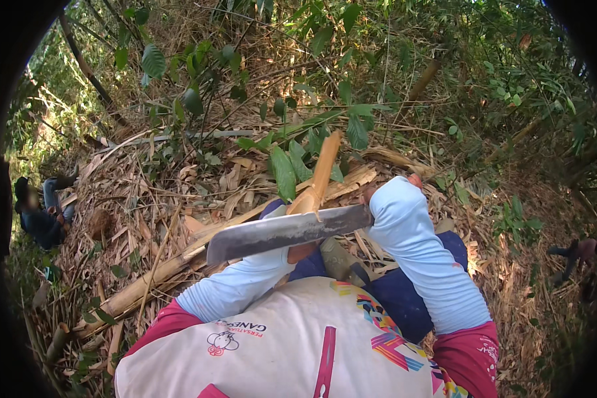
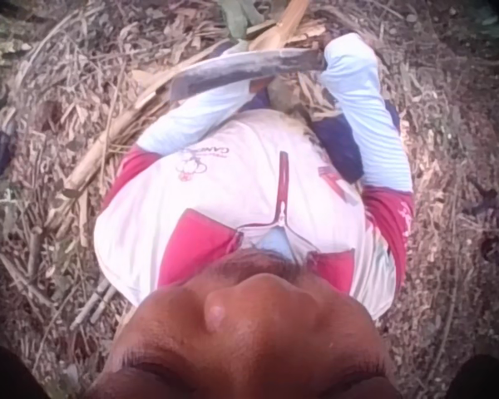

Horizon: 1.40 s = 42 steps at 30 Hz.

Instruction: The person sits on the forest floor and uses a large knife to split a piece of bamboo into thin strips. They hold the bamboo with one hand and repeatedly strike it with the knife to separate the layers.

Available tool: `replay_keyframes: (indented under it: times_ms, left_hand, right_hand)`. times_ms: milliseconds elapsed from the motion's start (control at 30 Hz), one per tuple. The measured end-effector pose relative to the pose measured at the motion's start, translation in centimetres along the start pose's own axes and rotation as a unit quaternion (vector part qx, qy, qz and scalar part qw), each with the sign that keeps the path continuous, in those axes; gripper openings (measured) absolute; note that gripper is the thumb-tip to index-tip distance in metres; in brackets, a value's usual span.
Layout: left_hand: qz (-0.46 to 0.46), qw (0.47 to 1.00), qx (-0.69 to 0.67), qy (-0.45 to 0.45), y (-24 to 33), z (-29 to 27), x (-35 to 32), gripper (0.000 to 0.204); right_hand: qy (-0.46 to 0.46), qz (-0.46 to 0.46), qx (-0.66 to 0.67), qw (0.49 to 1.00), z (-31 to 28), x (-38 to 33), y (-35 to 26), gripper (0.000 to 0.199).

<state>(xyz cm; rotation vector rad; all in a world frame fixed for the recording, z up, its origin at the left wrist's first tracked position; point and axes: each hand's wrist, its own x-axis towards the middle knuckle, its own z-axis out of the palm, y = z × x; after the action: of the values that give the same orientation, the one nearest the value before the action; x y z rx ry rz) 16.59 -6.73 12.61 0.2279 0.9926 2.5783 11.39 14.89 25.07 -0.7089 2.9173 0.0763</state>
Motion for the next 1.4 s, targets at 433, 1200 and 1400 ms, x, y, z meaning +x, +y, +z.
replay_keyframes:
  times_ms: [433, 1200, 1400]
  left_hand:
    - [0.104, 0.852, 0.498, 0.127, 2.7, 4.2, -1.2, 0.039]
    - [0.103, 0.893, 0.437, 0.009, 3.5, 5.0, -1.2, 0.058]
    - [-0.004, 0.945, 0.321, 0.062, 4.6, 6.0, -0.4, 0.055]
  right_hand:
    - [-0.002, 0.073, 0.095, 0.993, 0.3, -2.1, -0.3, 0.042]
    - [-0.017, 0.07, 0.079, 0.994, -0.9, -0.3, 3.5, 0.043]
    - [0.031, 0.065, 0.084, 0.994, 1.2, 0.0, 5.1, 0.025]
